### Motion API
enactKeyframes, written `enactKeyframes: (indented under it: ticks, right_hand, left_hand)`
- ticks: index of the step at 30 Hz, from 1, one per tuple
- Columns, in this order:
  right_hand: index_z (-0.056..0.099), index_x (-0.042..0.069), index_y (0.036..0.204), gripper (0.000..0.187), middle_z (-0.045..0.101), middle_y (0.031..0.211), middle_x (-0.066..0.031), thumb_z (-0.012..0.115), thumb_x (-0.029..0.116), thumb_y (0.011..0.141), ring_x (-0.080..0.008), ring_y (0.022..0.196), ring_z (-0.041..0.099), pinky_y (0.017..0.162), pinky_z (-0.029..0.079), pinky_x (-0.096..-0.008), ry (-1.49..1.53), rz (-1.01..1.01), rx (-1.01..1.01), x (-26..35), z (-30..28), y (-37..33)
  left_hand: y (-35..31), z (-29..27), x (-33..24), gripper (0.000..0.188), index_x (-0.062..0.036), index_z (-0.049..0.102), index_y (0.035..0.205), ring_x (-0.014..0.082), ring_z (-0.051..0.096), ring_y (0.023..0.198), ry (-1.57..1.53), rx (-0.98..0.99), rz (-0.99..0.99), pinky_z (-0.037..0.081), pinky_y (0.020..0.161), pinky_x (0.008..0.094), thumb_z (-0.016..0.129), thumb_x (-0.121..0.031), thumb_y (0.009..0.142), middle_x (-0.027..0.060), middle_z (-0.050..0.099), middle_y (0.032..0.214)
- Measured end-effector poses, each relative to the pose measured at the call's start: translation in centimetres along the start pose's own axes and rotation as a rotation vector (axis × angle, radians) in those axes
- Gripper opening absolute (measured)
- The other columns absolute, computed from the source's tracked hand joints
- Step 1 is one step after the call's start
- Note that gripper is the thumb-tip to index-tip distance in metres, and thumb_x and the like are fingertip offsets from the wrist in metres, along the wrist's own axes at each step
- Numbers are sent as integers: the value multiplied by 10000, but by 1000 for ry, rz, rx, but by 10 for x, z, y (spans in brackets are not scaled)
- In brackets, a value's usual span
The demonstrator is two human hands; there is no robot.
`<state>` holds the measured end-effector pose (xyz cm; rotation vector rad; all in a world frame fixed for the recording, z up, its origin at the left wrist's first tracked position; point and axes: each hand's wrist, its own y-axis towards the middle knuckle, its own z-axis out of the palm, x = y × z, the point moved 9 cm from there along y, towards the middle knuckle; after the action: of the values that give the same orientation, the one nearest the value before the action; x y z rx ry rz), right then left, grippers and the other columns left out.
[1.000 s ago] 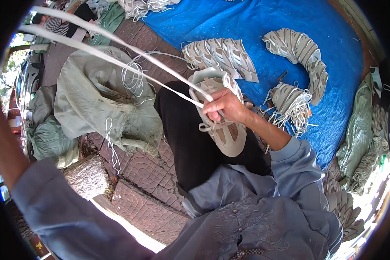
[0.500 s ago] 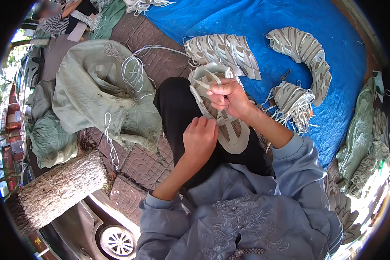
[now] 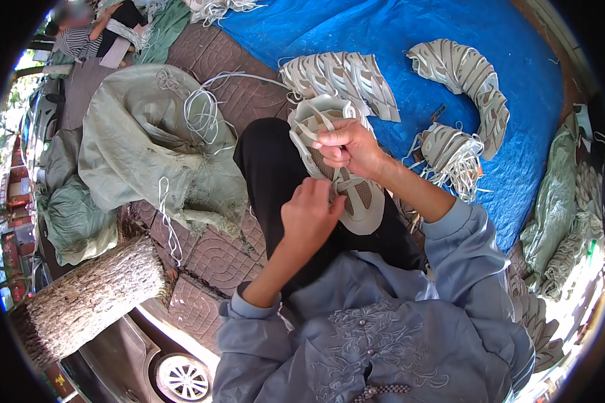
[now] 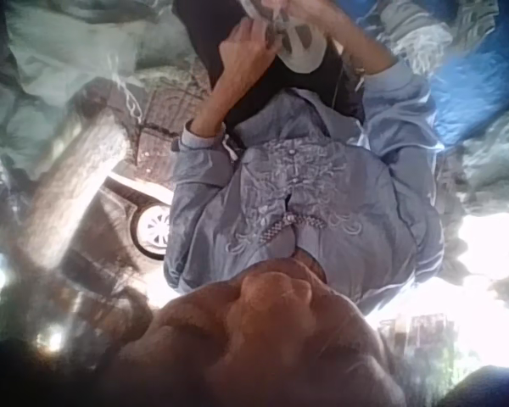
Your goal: The person sits on a mat and laces a white sneaker by hand. They thread a long white lace through the eyelets, pull it tight, and tie a knot to secure it.
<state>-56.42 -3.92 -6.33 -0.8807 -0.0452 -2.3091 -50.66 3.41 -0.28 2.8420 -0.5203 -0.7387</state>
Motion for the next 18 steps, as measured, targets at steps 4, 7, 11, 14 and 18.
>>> enactKeyframes:
  ticks: [4,7,11,14,18]
  right_hand:
    - [584,-31,778,180,373,506,20,592,148,794,-50,400,249,387,195,-214,-19,15,-9,-2,-2,1]
    - [583,-32,783,183,374,505,20,594,150,793,-50,400,250,387,194,-214,-19,36,9,-3,-2,1]
    - [581,-36,787,183,377,504,19,593,147,790,-50,397,253,386,190,-214,-35,53,9,-3,-2,3]
    - [581,-32,782,177,376,499,19,595,144,783,-53,393,256,385,188,-215,-44,48,13,-2,-2,4]
    - [582,-26,773,161,372,489,18,594,134,774,-57,388,256,380,187,-221,-50,61,27,-3,-1,5]
  left_hand:
    - [0,8,-12,157,-62,503,751,186,542,560,246,-89,130,446,459,295,629,-71,657,51,515,679]
    - [8,14,15,119,-34,518,780,135,508,511,-202,69,-37,423,448,275,596,-56,693,58,558,698]
    - [-6,55,45,143,3,532,891,67,444,448,-1253,560,-707,336,393,209,535,-99,792,44,583,706]
    - [-4,52,38,147,5,521,905,52,437,451,-1437,535,-714,313,387,184,523,-113,818,52,578,706]
    - [-8,34,42,124,-6,542,881,41,414,446,-766,298,-537,300,391,178,544,-114,821,36,565,676]
